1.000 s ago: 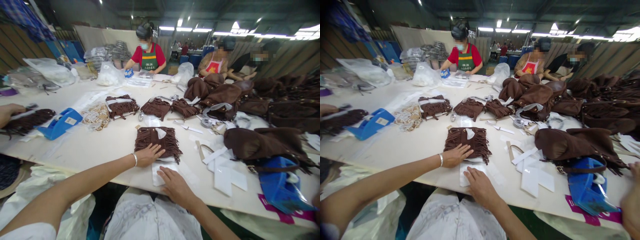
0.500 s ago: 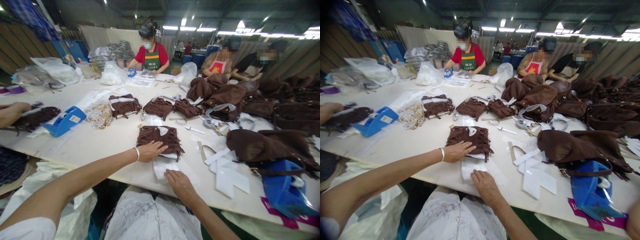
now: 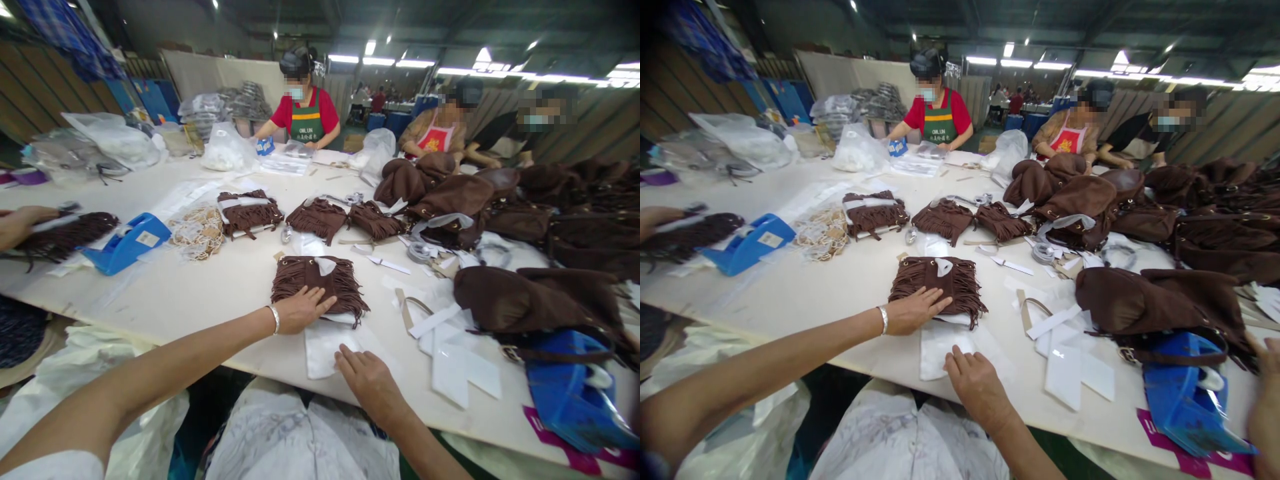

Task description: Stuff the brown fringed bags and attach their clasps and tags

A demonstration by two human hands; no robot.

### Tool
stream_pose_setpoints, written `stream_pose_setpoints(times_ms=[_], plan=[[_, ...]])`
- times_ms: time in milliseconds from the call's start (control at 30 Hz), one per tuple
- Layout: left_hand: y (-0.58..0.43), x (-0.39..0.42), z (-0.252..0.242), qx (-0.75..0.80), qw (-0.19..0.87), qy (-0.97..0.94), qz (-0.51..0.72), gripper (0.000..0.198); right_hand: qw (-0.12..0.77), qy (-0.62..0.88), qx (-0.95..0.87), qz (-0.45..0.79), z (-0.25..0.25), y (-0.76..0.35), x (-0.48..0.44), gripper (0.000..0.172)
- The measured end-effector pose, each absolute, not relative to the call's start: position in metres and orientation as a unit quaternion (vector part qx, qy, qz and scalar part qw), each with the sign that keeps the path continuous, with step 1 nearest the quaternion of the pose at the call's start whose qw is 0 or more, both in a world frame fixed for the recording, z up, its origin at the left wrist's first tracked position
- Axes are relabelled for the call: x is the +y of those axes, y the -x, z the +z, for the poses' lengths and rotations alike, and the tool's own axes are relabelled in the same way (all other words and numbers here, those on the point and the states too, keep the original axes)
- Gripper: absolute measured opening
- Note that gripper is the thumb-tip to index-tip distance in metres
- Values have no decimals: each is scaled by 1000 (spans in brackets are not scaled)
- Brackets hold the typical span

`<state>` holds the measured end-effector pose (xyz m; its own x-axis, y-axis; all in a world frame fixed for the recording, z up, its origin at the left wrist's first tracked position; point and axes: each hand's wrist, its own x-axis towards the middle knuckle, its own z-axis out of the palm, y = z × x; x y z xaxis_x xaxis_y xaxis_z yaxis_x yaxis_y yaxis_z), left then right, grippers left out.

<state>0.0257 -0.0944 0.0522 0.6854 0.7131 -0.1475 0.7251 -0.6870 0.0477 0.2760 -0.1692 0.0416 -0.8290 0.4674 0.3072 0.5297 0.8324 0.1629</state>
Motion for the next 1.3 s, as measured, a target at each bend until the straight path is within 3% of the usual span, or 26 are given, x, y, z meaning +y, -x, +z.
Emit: stream_pose_setpoints(times_ms=[433,1067,1200,1300], plan=[[-32,-105,31,425,35,-904,-38,78,48,247,-965,-76,25,-258,-193,24],[-27,-113,10,425,20,-904,41,69,141,212,-961,-111,-9,-262,-183,15],[-28,-116,7,427,13,-902,55,66,115,209,-969,-70,4,-261,-182,12],[-29,-119,6,429,10,-901,65,66,80,232,-969,26,38,-264,-162,23]])
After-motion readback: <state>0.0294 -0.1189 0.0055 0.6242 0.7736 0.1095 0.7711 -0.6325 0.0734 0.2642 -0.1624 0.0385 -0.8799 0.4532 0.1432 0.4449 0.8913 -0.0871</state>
